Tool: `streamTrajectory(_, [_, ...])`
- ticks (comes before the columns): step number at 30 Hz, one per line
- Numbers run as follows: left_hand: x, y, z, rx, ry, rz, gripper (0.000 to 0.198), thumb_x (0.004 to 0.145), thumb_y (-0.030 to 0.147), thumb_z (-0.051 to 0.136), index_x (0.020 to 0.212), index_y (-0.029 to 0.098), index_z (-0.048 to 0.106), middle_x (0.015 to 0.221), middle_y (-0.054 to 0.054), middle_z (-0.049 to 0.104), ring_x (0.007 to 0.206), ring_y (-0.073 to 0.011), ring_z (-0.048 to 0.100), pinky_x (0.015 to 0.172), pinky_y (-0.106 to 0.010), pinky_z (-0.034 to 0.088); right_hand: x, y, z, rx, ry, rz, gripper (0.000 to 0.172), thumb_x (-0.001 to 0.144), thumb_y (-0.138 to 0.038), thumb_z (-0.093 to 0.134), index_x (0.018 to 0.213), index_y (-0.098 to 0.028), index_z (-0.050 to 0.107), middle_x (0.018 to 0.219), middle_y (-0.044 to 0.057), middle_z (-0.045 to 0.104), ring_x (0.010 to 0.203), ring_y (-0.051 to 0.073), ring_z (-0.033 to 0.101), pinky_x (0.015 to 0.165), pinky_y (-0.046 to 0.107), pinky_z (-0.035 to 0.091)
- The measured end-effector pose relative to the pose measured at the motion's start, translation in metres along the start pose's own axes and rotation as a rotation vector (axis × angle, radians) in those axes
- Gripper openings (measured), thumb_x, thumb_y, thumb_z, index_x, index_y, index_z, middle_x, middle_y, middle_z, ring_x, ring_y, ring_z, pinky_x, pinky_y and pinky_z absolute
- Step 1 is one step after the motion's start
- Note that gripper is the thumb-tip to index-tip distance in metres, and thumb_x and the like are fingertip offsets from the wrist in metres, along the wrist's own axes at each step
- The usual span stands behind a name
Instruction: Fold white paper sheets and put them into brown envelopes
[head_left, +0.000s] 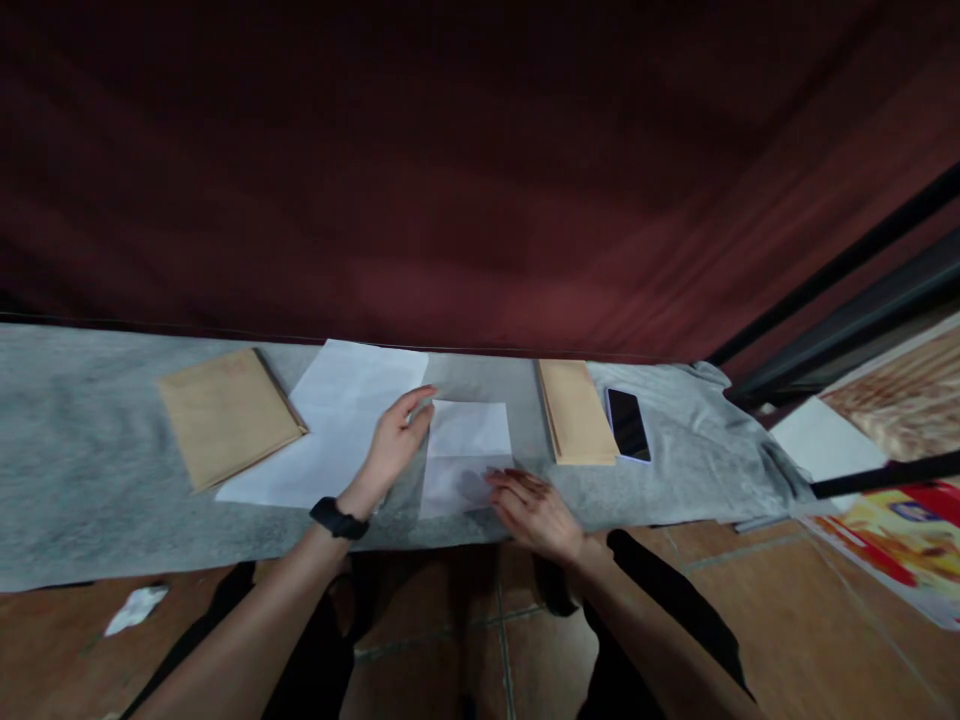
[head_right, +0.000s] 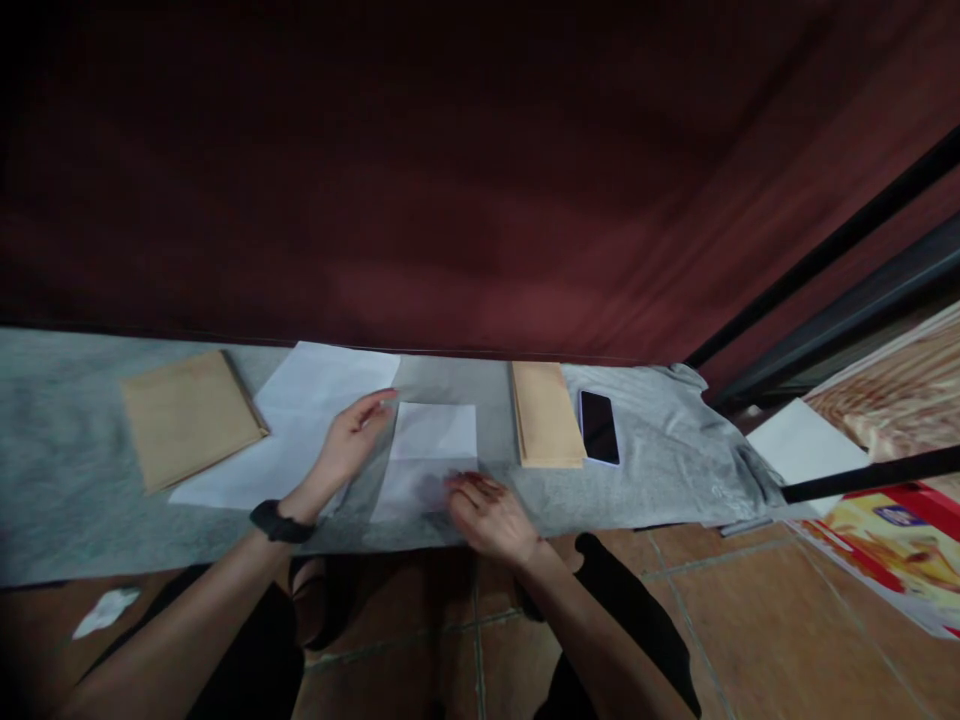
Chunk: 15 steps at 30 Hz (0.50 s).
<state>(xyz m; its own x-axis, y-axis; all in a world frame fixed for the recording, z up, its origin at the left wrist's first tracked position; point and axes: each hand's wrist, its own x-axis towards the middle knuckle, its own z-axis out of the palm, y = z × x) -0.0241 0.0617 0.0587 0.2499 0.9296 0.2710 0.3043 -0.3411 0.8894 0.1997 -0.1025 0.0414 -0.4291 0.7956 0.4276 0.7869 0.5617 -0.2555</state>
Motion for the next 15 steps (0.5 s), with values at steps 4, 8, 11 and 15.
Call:
streamTrajectory(4, [-0.02, -0.004, 0.03, 0.24, -0.32, 0.216, 0.048, 0.099, 0.045, 0.049, 0.136, 0.018, 0.062, 0.154, -0.013, 0.051, 0.144, -0.0275, 0.046, 0.12, -0.046, 0.037, -0.011, 0.002, 0.007, 0.045, -0.126, 0.055, 0.038, 0.088, -0.01, 0.062, 0.124, -0.019, 0.064, 0.144, 0.011, 0.061, 0.135, 0.024, 0.056, 0.114, 0.043, 0.048])
streamTrajectory(8, [-0.038, -0.011, 0.054, 0.519, -0.539, 0.379, 0.05, 0.105, 0.038, 0.037, 0.148, 0.017, 0.051, 0.161, -0.011, 0.041, 0.153, -0.0272, 0.029, 0.126, -0.051, 0.023, -0.013, 0.004, 0.013, 0.009, -0.224, 0.081, 0.063, 0.085, -0.012, 0.065, 0.146, -0.019, 0.052, 0.157, 0.013, 0.047, 0.147, 0.026, 0.041, 0.123, 0.049, 0.035])
streamTrajectory(11, [-0.042, -0.014, 0.057, 0.666, -0.575, 0.404, 0.05, 0.107, 0.037, 0.03, 0.151, 0.02, 0.047, 0.163, -0.008, 0.038, 0.154, -0.0258, 0.027, 0.127, -0.051, 0.019, -0.013, 0.003, 0.015, -0.024, -0.269, 0.067, 0.057, 0.09, -0.011, 0.061, 0.146, -0.02, 0.052, 0.154, 0.01, 0.051, 0.144, 0.023, 0.047, 0.124, 0.045, 0.035])
streamTrajectory(15, [-0.036, -0.015, 0.054, 0.773, -0.544, 0.4, 0.051, 0.108, 0.04, 0.028, 0.152, 0.022, 0.046, 0.164, -0.006, 0.036, 0.154, -0.025, 0.027, 0.127, -0.049, 0.02, -0.016, 0.004, 0.012, -0.056, -0.279, 0.026, 0.053, 0.094, -0.01, 0.058, 0.145, -0.019, 0.052, 0.153, 0.011, 0.053, 0.141, 0.023, 0.05, 0.123, 0.044, 0.037])
